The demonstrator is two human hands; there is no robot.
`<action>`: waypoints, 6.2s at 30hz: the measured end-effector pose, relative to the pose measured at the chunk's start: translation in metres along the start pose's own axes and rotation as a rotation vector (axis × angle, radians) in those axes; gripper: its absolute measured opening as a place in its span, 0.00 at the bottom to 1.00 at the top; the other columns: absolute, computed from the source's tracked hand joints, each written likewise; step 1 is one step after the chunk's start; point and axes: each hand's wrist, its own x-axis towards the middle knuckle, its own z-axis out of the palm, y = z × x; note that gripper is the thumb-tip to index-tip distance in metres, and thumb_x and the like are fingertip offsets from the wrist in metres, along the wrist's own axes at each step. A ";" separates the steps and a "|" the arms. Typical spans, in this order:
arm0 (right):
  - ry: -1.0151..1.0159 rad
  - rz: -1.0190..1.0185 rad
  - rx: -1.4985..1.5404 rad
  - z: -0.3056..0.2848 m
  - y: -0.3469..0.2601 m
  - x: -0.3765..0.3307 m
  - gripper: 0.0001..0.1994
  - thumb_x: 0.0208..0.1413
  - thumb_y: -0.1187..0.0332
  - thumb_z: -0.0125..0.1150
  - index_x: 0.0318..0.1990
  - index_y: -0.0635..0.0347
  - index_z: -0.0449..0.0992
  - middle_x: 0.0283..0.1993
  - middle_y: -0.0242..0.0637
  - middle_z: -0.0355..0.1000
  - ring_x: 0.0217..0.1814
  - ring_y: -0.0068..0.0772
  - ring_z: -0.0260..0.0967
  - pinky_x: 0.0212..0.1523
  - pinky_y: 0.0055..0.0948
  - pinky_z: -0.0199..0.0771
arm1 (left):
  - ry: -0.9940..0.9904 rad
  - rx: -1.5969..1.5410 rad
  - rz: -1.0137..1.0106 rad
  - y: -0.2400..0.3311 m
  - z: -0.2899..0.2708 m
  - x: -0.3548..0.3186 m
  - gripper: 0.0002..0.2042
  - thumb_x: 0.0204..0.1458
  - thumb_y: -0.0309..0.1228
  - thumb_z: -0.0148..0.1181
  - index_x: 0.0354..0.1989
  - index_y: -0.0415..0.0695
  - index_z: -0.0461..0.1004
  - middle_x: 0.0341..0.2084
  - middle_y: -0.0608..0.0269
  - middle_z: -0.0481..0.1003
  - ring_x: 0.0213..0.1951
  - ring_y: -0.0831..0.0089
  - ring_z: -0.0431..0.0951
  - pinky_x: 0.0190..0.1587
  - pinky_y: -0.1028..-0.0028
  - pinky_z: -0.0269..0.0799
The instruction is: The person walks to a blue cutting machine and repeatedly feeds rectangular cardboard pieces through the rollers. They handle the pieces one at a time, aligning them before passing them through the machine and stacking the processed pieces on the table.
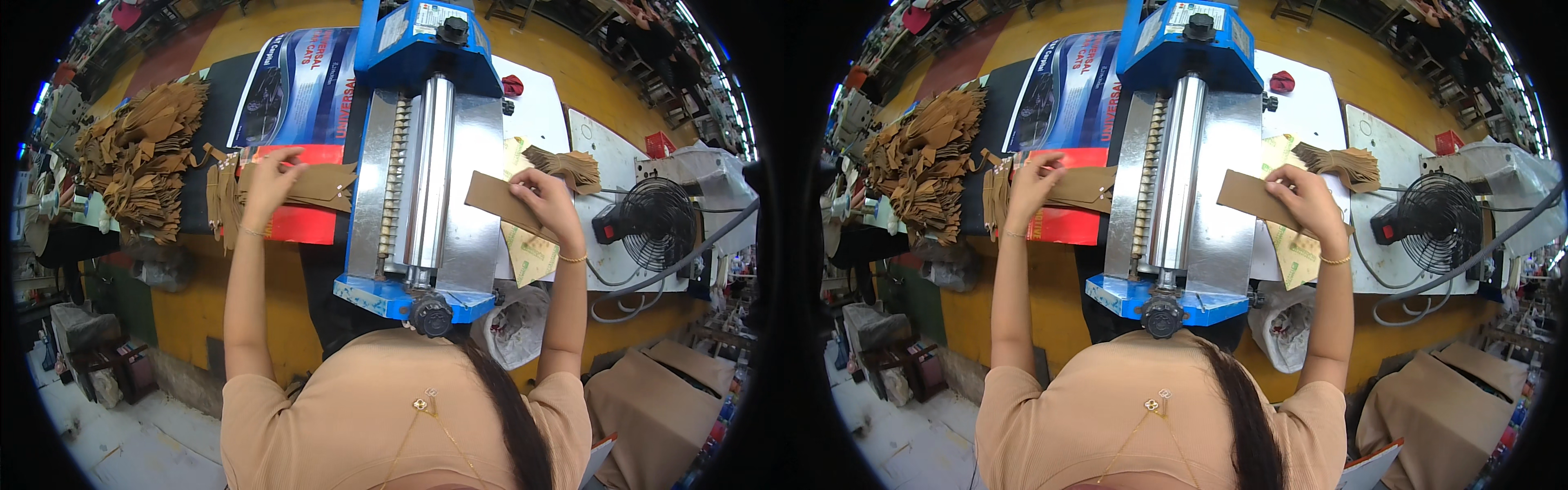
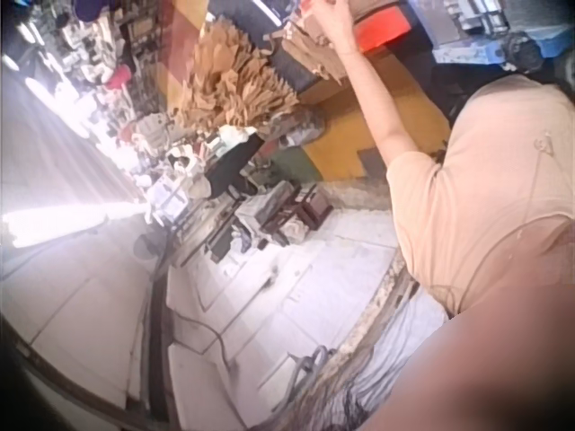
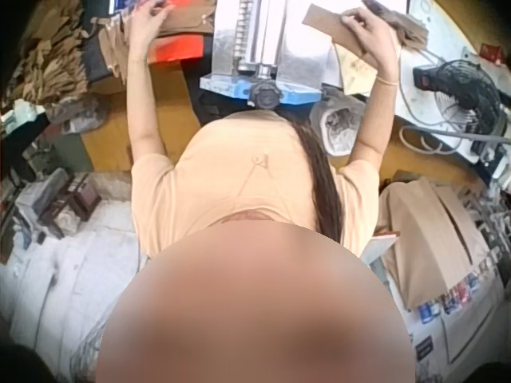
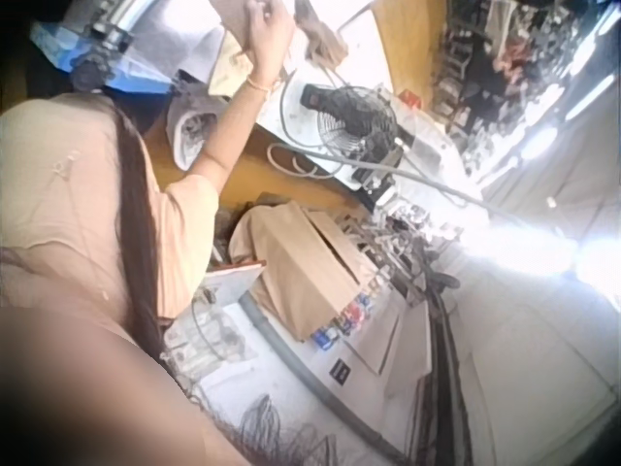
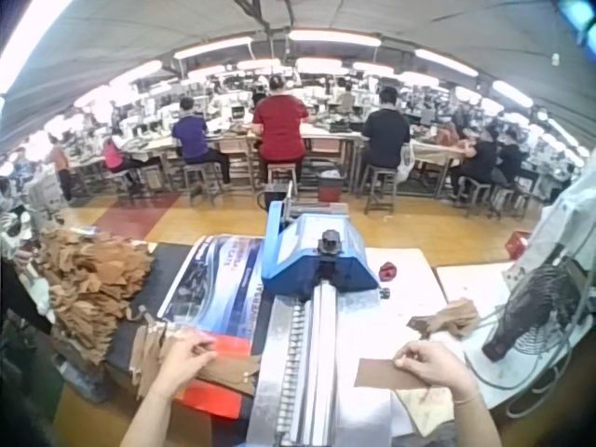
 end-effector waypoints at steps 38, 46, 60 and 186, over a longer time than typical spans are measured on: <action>0.345 0.224 -0.505 0.042 0.126 -0.042 0.16 0.47 0.66 0.68 0.46 0.51 0.80 0.43 0.33 0.70 0.51 0.39 0.66 0.56 0.46 0.59 | 0.013 -0.585 -0.260 0.069 0.021 -0.018 0.18 0.52 0.21 0.63 0.51 0.35 0.70 0.35 0.65 0.77 0.35 0.81 0.76 0.41 0.82 0.71; 0.340 0.144 -0.370 0.031 0.129 -0.040 0.07 0.49 0.69 0.65 0.36 0.58 0.76 0.35 0.41 0.74 0.42 0.46 0.71 0.46 0.43 0.67 | 0.139 -0.718 -0.171 0.082 -0.012 -0.034 0.17 0.54 0.19 0.59 0.52 0.34 0.69 0.39 0.62 0.75 0.41 0.77 0.77 0.45 0.79 0.74; 0.436 0.076 -0.068 -0.001 0.064 -0.040 0.08 0.59 0.73 0.57 0.45 0.65 0.74 0.35 0.44 0.76 0.32 0.32 0.73 0.36 0.27 0.71 | 0.257 -0.467 0.002 0.130 -0.073 -0.053 0.15 0.54 0.23 0.59 0.50 0.33 0.73 0.39 0.63 0.74 0.39 0.79 0.75 0.45 0.79 0.72; -0.050 -0.032 0.092 -0.003 0.000 0.003 0.11 0.52 0.65 0.65 0.36 0.65 0.80 0.30 0.36 0.78 0.32 0.23 0.73 0.36 0.23 0.72 | 0.253 0.148 -0.013 0.010 -0.010 -0.013 0.21 0.50 0.35 0.65 0.52 0.39 0.74 0.44 0.53 0.73 0.39 0.68 0.76 0.44 0.71 0.72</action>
